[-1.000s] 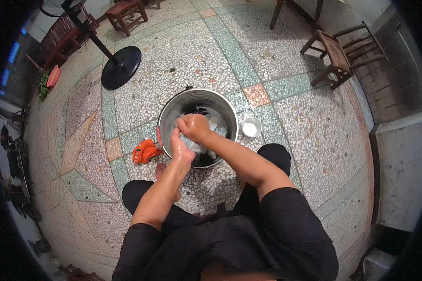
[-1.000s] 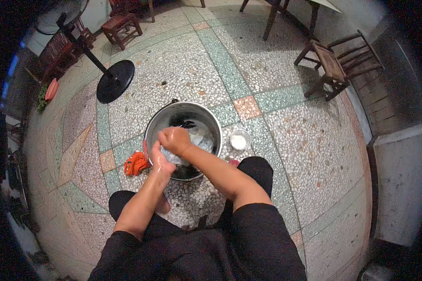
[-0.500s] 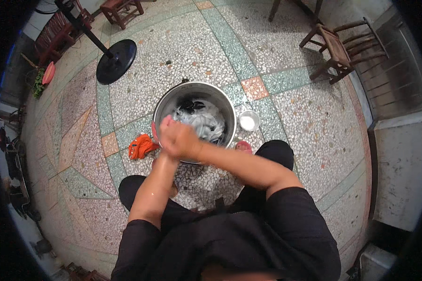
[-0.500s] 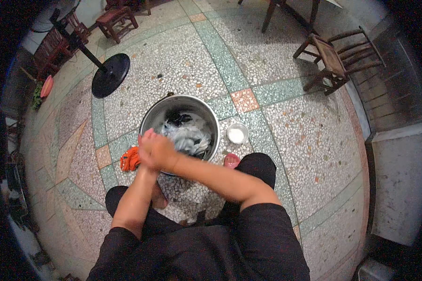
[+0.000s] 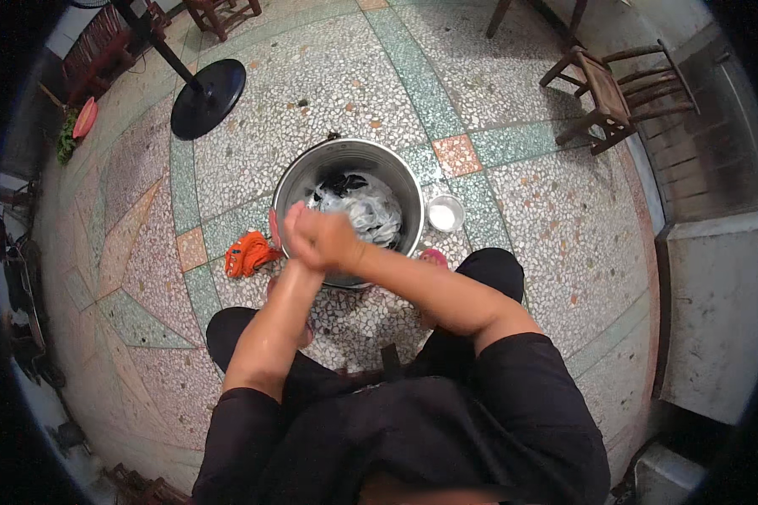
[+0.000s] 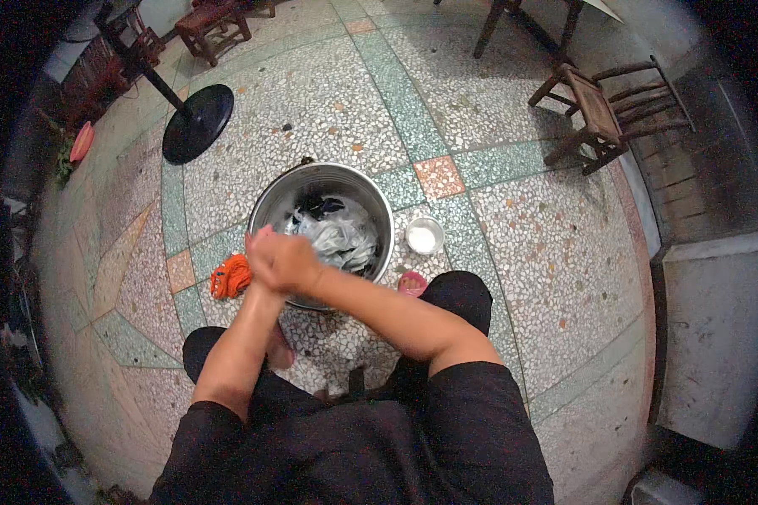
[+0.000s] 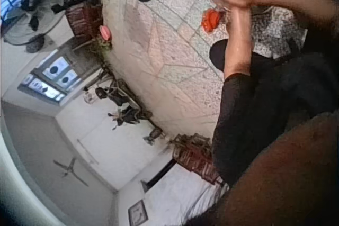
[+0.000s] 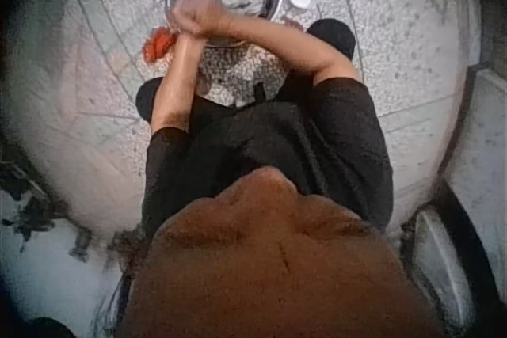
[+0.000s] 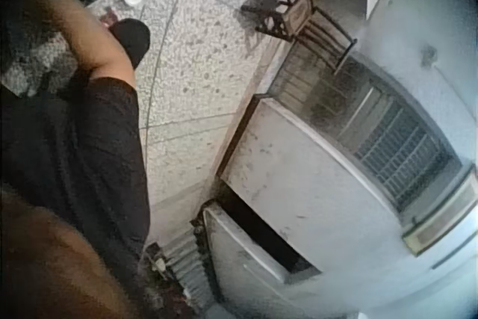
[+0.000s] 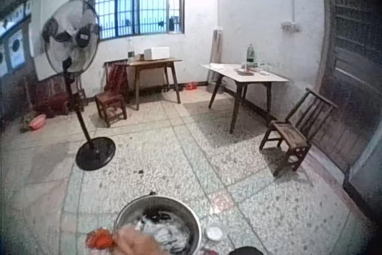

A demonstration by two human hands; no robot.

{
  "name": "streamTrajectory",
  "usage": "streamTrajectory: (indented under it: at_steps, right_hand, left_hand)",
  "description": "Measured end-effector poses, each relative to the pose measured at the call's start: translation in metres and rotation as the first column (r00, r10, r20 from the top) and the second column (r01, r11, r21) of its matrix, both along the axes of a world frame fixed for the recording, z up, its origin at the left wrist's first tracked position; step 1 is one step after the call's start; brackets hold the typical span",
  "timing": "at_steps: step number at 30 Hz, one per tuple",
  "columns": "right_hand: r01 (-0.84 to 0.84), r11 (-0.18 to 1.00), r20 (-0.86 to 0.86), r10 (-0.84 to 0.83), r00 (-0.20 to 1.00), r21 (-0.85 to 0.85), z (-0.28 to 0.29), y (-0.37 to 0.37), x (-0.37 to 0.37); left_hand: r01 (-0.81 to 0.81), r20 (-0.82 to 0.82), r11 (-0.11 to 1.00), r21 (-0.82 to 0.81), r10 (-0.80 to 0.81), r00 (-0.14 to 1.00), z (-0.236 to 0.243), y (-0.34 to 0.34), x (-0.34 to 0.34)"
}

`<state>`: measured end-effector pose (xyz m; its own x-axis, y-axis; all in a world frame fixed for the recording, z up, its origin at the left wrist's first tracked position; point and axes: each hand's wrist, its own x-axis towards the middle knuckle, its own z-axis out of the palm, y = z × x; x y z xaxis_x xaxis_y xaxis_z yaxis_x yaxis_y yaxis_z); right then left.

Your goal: Hand washing clothes in a metal bucket on the floor.

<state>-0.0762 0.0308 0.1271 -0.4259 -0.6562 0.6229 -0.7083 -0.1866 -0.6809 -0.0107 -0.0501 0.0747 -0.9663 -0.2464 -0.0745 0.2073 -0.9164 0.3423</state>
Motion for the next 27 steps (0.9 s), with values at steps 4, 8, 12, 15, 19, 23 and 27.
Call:
streamTrajectory:
  at_steps: [4,8,12,15,19,23,27]
  right_hand:
    - [0.227,0.923,0.065,-0.259,0.964,0.310,-0.026,-0.002,-0.045]
    - [0.101,0.977,0.016,-0.106,0.994,0.187,-0.007,-0.011,-0.008]
    - [-0.076,0.997,-0.069,0.078,0.995,0.035,0.000,0.000,-0.003]
    - [0.186,0.902,0.128,-0.253,0.959,0.391,-0.030,-0.001,-0.048]
    - [0.094,0.987,0.141,-0.112,0.984,0.132,0.004,-0.011,-0.009]
    - [0.069,0.957,0.117,-0.106,0.988,0.282,-0.005,-0.004,-0.013]
    - [0.199,0.918,-0.072,-0.185,0.980,0.343,-0.050,-0.002,-0.061]
  left_hand:
    - [-0.289,0.667,0.957,0.025,0.199,0.718,0.032,0.039,-0.034]
    - [-0.248,0.380,0.963,-0.102,0.268,0.885,-0.023,-0.015,0.003]
    - [0.256,-0.547,0.966,0.036,-0.196,0.814,-0.030,-0.006,-0.015]
    - [-0.248,0.657,0.966,0.066,0.145,0.740,0.028,0.035,-0.030]
    - [-0.066,0.311,0.998,-0.019,0.069,0.948,-0.006,-0.015,0.008]
    - [0.064,-0.108,0.996,0.070,-0.056,0.993,-0.019,-0.014,0.006]
    - [-0.144,0.525,0.980,0.137,0.051,0.850,0.049,0.026,-0.022]
